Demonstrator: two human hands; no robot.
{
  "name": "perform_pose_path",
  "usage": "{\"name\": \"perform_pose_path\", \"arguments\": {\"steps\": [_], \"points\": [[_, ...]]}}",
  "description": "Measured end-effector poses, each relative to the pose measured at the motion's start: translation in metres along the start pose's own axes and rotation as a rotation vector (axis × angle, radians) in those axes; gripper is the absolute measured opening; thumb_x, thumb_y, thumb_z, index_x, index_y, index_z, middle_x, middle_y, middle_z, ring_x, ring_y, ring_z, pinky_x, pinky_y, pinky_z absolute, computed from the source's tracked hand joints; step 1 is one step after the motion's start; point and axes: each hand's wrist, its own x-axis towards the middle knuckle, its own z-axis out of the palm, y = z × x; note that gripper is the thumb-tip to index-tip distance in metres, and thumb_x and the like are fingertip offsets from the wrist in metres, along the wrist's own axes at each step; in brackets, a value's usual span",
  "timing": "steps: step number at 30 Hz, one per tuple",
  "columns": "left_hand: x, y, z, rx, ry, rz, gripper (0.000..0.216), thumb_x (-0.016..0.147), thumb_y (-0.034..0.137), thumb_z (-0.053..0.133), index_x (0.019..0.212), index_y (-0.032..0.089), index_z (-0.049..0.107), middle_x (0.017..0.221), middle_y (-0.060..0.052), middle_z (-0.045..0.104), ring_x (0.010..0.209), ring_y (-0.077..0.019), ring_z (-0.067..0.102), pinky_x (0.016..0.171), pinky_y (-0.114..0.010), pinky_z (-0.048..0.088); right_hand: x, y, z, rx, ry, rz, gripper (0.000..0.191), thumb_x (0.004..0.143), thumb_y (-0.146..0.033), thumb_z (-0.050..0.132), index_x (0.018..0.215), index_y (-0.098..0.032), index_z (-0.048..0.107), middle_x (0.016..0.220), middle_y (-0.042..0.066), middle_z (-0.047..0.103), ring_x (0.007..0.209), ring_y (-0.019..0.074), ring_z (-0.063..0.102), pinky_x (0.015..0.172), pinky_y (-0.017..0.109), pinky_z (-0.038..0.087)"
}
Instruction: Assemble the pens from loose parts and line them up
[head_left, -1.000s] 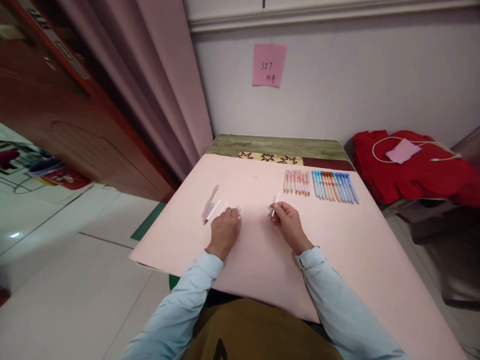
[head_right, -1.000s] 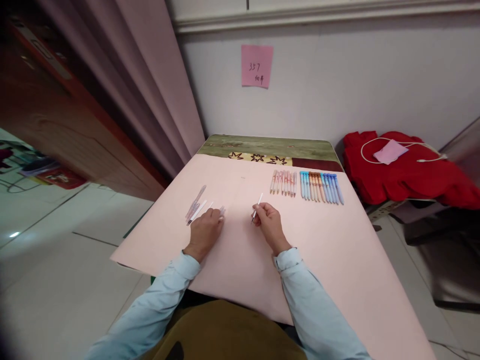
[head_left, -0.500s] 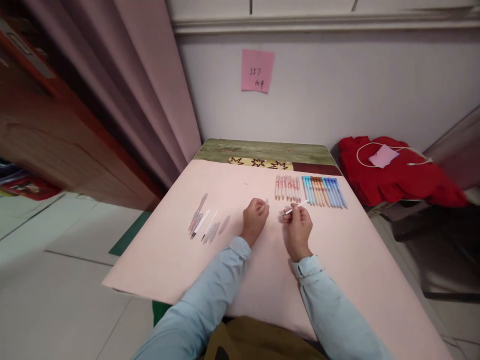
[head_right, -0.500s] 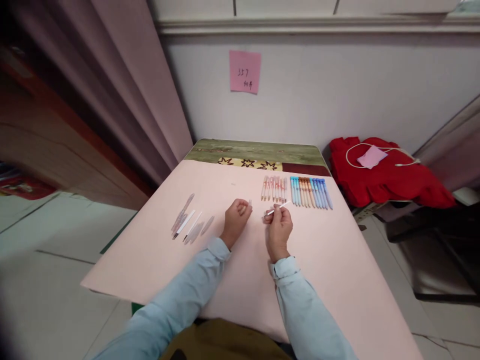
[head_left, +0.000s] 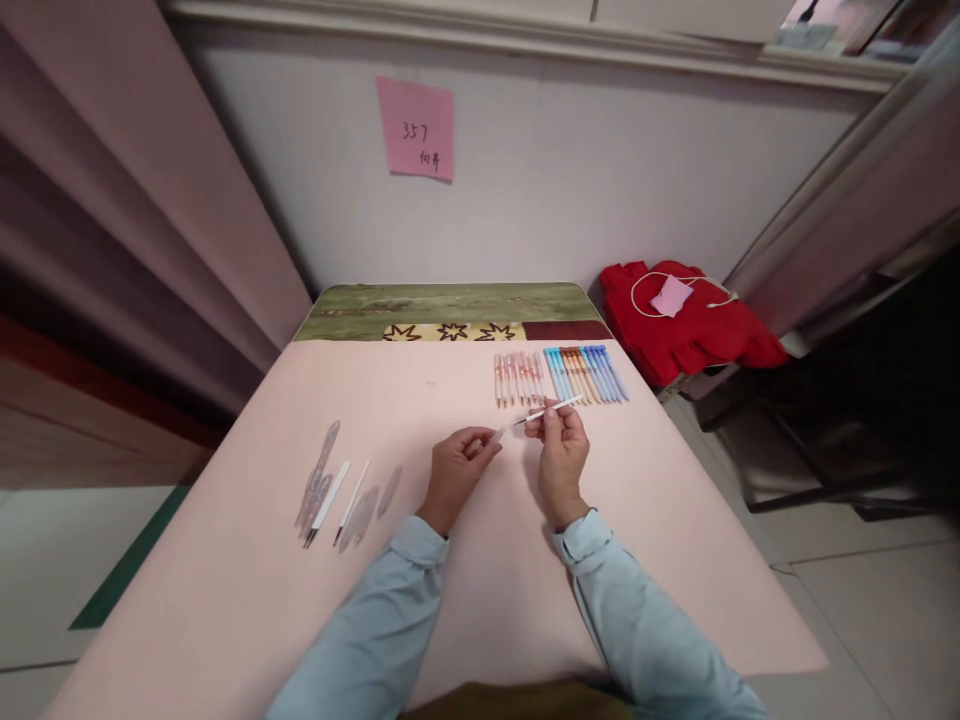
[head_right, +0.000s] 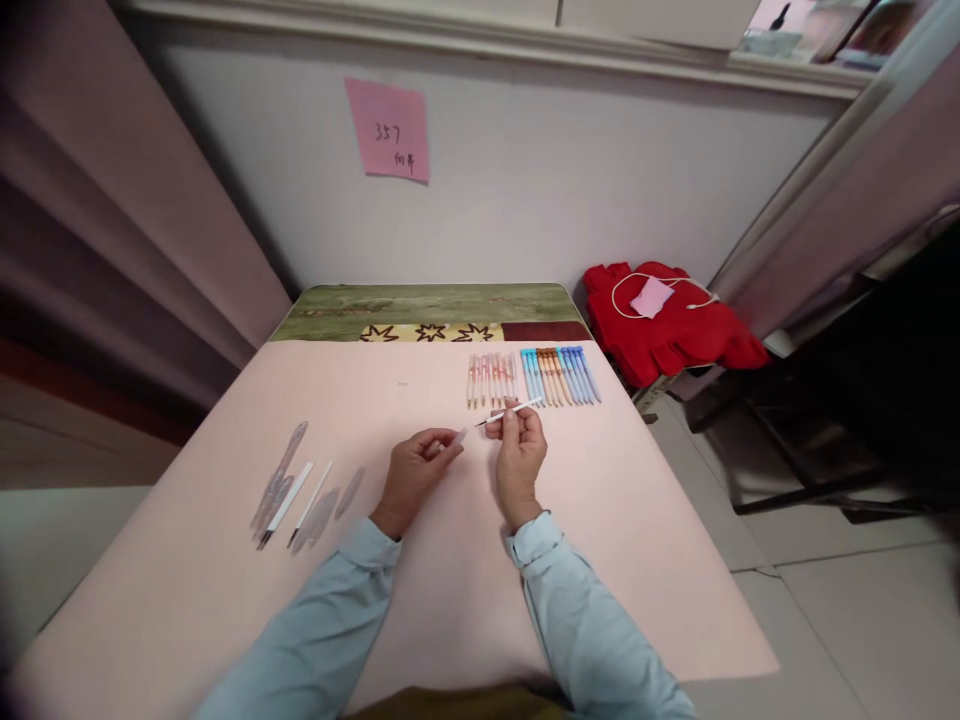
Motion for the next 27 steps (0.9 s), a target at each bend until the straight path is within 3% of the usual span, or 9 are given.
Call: {"name": "perform_pose_path", "arguments": {"steps": [6,11,22,27], "points": [[0.0013,0.0025,-0.0015,-0.110,-0.019,-0.041,0.021,0.072,0.034,0.076,0.083,0.016,0.073,0.069,0.000,0.061,0.064,-0.0114,0.051,0.060,-0.023,0.039,0.0043,0.0022,-0.0010,0.012,-0.018,0.013,0.024,0.089,-0.041,0.063,0.089,-0.017,0.059,0.078,0.001,0.063,0.062,0.0100,0.057,0.062,0.025,0.050],[0.0005,0.0035,-0.0008,-0.026,-0.004,-0.008,0.019,0.072,0.032,0.075,0.082,0.017,0.073,0.066,0.001,0.059,0.059,-0.0104,0.045,0.057,-0.023,0.036,0.0024,-0.0001,-0.0003,0.016,-0.041,0.013,0.024,0.088,-0.041,0.064,0.087,-0.018,0.057,0.074,-0.001,0.061,0.061,0.0101,0.056,0.060,0.024,0.049],[-0.0016,0.0009,0.0003,0.092,-0.025,0.123,0.016,0.076,0.031,0.072,0.085,0.019,0.072,0.071,-0.001,0.062,0.065,-0.0135,0.054,0.060,-0.024,0.041,-0.0005,0.0005,-0.0012,-0.087,-0.105,-0.014,0.025,0.090,-0.042,0.060,0.081,-0.019,0.054,0.063,-0.003,0.059,0.057,0.0112,0.055,0.059,0.025,0.047],[-0.0017,0.0016,0.0001,0.086,-0.038,0.124,0.017,0.077,0.033,0.071,0.086,0.018,0.073,0.070,-0.001,0.063,0.065,-0.0132,0.053,0.058,-0.024,0.040,-0.0040,-0.0002,-0.0005,-0.125,-0.164,-0.033,0.022,0.089,-0.040,0.062,0.088,-0.018,0.060,0.066,-0.002,0.059,0.057,0.0110,0.055,0.057,0.025,0.046]]}}
